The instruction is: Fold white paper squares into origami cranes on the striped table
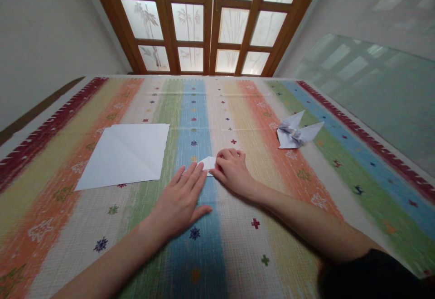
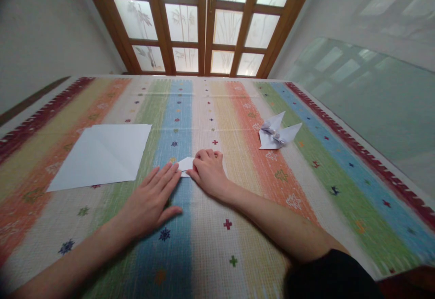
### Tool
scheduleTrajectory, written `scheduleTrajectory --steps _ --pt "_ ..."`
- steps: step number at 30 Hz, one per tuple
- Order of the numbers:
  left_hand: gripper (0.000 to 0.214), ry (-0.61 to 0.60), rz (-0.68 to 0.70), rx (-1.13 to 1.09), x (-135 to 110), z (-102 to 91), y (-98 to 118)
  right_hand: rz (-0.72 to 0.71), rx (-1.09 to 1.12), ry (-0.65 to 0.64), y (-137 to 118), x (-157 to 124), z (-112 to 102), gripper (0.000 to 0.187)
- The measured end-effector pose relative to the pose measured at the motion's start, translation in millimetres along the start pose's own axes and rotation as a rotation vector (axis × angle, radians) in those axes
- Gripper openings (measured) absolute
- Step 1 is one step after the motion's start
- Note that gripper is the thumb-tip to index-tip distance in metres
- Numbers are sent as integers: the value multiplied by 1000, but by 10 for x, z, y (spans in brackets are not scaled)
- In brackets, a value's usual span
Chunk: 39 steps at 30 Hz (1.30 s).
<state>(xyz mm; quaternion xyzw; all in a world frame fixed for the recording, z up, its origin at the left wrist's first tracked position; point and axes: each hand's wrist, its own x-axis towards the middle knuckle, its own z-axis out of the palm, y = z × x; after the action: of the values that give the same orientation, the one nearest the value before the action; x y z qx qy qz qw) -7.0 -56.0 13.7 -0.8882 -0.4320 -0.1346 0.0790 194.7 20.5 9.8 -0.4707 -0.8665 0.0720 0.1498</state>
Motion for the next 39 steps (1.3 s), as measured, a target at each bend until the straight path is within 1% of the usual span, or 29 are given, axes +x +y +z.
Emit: scheduleTrajectory --steps 1,2,4,6,11,15,18,24,28,30,32,33,35,37,39 --pt "81 -68 14 0 -27 66 65 0 -3 4 -2 -2 1 24" --pt "87 -110 12 1 -54 127 110 -1 -6 7 -4 -4 2 24" --pt "92 -170 -19 -6 -102 210 146 -2 -12 17 -7 -6 3 24" --pt "93 -194 -43 -20 -138 231 134 0 -16 25 -9 -6 2 25" --pt "97 -209 -61 -31 -209 163 67 16 -3 25 2 -18 -7 25" --pt "97 -212 -71 -7 -269 130 37 42 22 41 61 -78 -22 23" --pt "97 -195 -73 16 -297 124 30 74 43 61 140 -147 -36 21" --pt "91 -130 -62 59 -306 97 47 117 103 68 263 -241 -37 26" --pt "81 -142 -109 46 -172 41 78 48 178 44 263 -179 -63 28" --pt "77 -184 -145 56 -63 15 102 5 243 30 242 -86 -95 35" --pt "78 -233 -168 81 34 1 125 -25 286 27 209 34 -122 43" --pt "78 -249 -169 90 68 -2 135 -44 281 23 189 95 -129 44" --pt "79 -256 -174 100 103 -1 150 -107 217 -18 144 200 -122 39" --pt "81 -251 -186 97 103 4 161 -164 138 -65 103 264 -95 29" --pt "82 -249 -204 91 90 11 171 -183 104 -83 74 290 -64 19"
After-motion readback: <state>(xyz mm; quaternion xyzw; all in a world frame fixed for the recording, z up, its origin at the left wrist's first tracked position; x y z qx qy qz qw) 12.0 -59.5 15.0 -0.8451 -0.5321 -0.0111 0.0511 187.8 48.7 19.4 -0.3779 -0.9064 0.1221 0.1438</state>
